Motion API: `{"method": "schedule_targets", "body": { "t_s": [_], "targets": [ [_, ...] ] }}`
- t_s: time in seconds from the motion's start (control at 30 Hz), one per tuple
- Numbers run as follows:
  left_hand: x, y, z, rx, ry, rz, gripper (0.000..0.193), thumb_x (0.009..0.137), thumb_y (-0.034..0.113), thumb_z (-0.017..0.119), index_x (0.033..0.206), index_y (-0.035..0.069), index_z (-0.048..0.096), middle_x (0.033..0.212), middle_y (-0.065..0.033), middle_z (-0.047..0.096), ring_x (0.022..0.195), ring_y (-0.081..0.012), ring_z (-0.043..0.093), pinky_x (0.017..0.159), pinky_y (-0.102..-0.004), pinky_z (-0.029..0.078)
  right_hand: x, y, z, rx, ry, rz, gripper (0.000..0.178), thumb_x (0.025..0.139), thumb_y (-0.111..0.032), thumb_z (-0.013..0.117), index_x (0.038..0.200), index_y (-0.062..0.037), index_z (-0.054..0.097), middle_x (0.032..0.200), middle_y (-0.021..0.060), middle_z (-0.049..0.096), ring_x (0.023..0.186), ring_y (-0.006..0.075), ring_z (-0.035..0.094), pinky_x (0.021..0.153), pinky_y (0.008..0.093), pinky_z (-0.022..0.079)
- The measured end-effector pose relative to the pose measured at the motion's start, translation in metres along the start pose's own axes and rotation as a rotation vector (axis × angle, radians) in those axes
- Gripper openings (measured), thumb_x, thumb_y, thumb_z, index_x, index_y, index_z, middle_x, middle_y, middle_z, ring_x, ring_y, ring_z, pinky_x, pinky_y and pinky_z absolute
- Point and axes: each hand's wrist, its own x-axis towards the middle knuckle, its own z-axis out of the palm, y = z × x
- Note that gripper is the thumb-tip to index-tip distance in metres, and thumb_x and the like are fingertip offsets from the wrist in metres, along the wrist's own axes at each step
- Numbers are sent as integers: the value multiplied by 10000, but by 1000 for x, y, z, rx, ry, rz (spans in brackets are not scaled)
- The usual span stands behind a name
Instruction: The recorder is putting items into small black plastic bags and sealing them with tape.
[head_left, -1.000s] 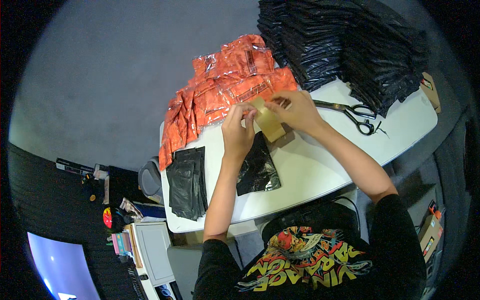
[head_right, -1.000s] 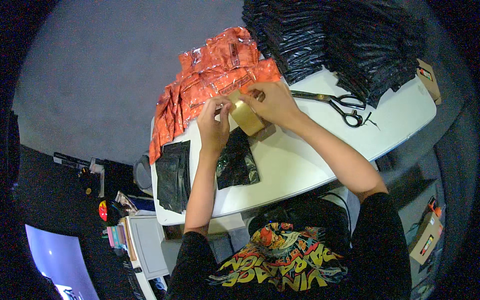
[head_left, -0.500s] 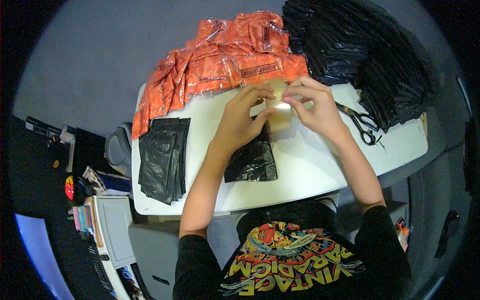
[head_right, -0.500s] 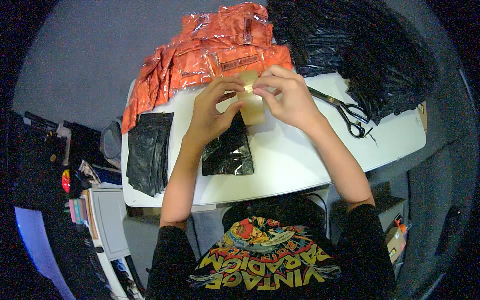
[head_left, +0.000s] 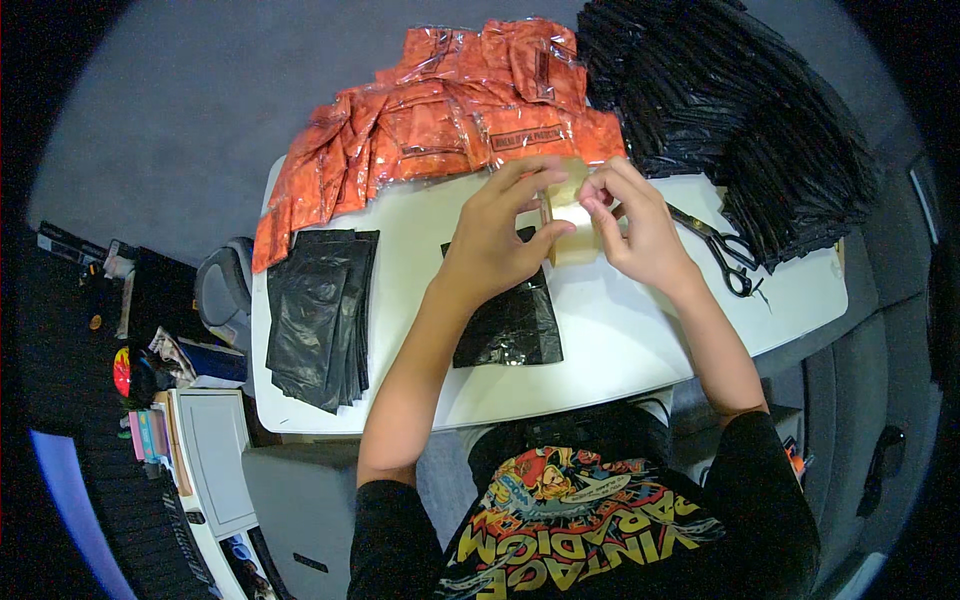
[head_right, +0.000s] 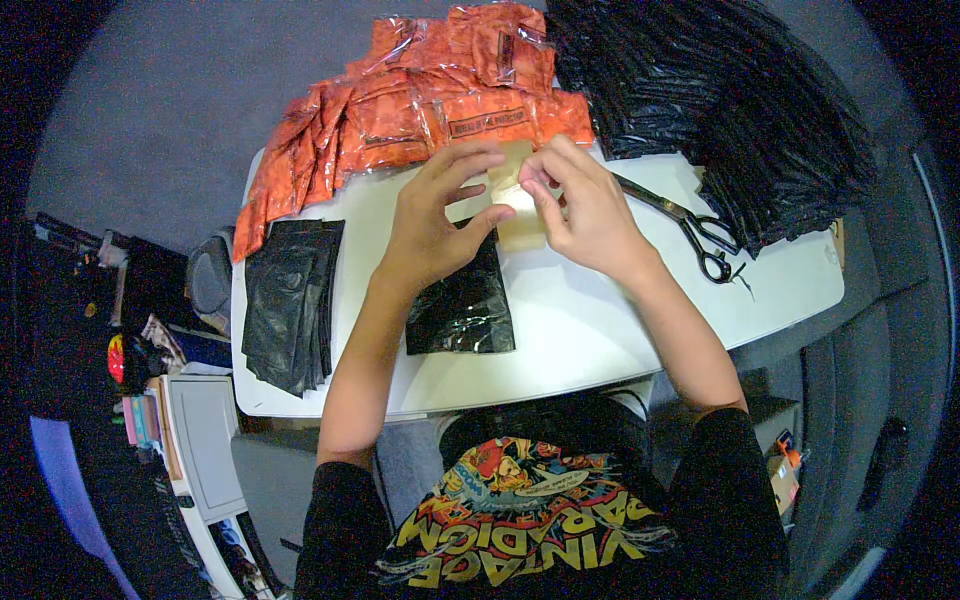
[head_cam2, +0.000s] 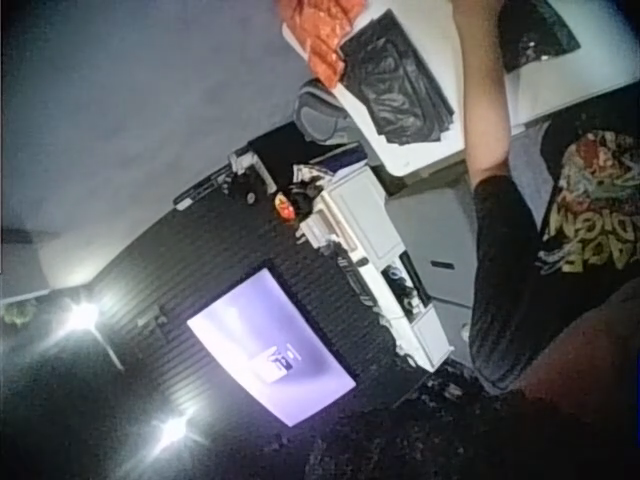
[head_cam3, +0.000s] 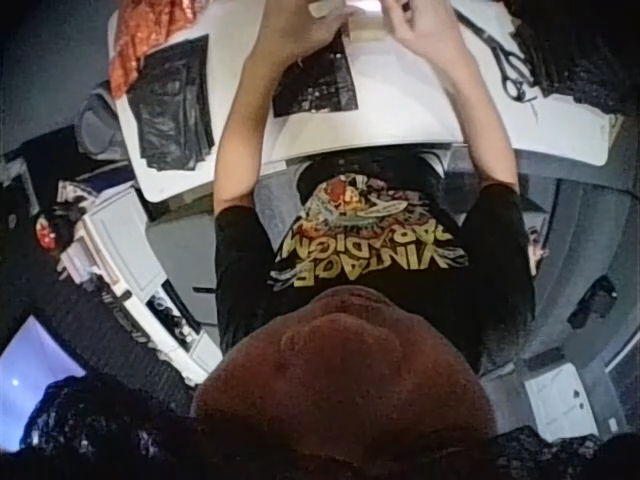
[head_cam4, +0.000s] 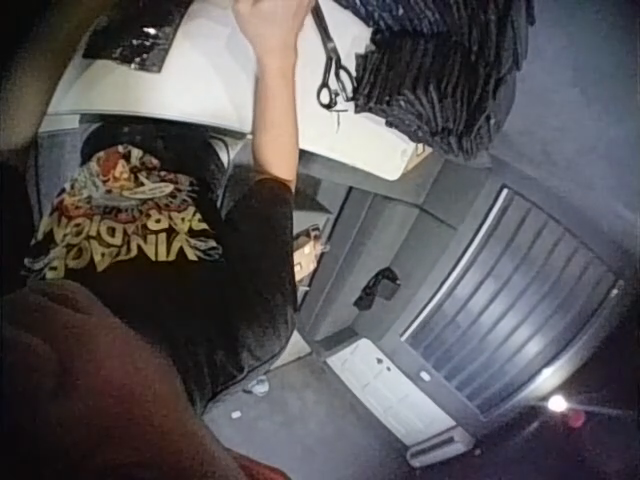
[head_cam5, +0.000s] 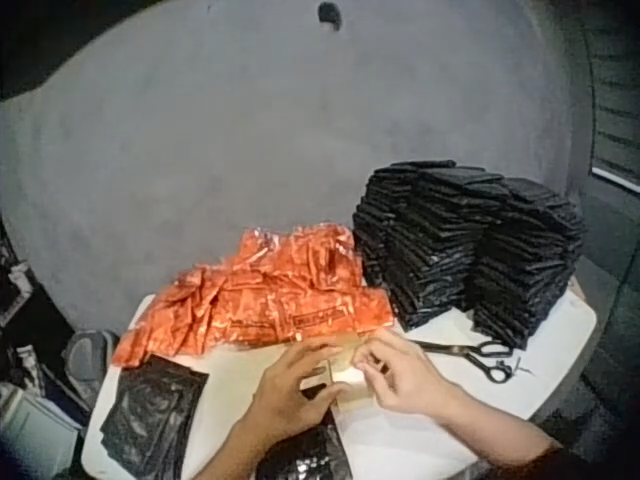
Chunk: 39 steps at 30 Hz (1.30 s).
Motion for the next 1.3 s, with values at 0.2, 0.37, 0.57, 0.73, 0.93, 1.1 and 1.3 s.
{"method": "schedule_targets", "body": {
  "t_s": [0.2,0.37,0.57,0.73,0.93,1.1,1.3],
  "targets": [
    [-2,-5,-2,97,6,49,454,780,115,903,1204,79,745,1378,-110,658,1183,-246,691,888,-349,644,0,-3,2,-19,27,22,110,917,-54,700,1012,-10,666,888,119,596,785,269,635,693,364,531],
    [-3,-1,-3,255,56,37,408,748,156,934,1109,62,768,1285,-116,724,1076,-225,737,824,-333,649,0,2,-6,-24,52,4,171,879,-84,771,1028,-8,734,880,122,692,788,239,700,656,330,587],
    [-3,3,-3,232,46,-13,361,750,152,935,1051,41,769,1253,-122,737,1041,-217,750,806,-328,651,-2,-1,-5,41,75,77,198,854,-78,810,1031,-4,759,925,117,736,795,203,725,682,313,620],
    [-3,3,-4,167,48,-36,252,813,115,885,1018,25,772,1255,-148,733,1060,-220,745,806,-326,655,-2,-3,-6,68,77,126,210,852,-84,819,1035,2,764,940,121,749,808,199,738,699,312,629],
    [-3,4,2,123,76,-44,132,877,64,813,993,17,773,1253,-167,727,1040,-223,746,788,-324,660,-3,-5,-7,70,49,151,219,847,-84,822,1032,16,761,936,140,754,814,208,748,709,313,633],
    [-6,7,12,178,122,-34,105,892,60,793,987,28,761,1241,-148,729,982,-223,758,765,-316,660,-2,-10,-10,34,28,128,211,861,-67,795,1029,49,739,931,168,744,807,250,752,702,332,627],
    [-6,11,10,328,109,-31,81,907,60,768,983,37,750,1223,-129,731,949,-251,763,713,-319,664,1,-21,-11,37,-12,136,161,877,-27,745,1001,70,712,914,197,723,767,316,736,677,358,611]
  ]
}}
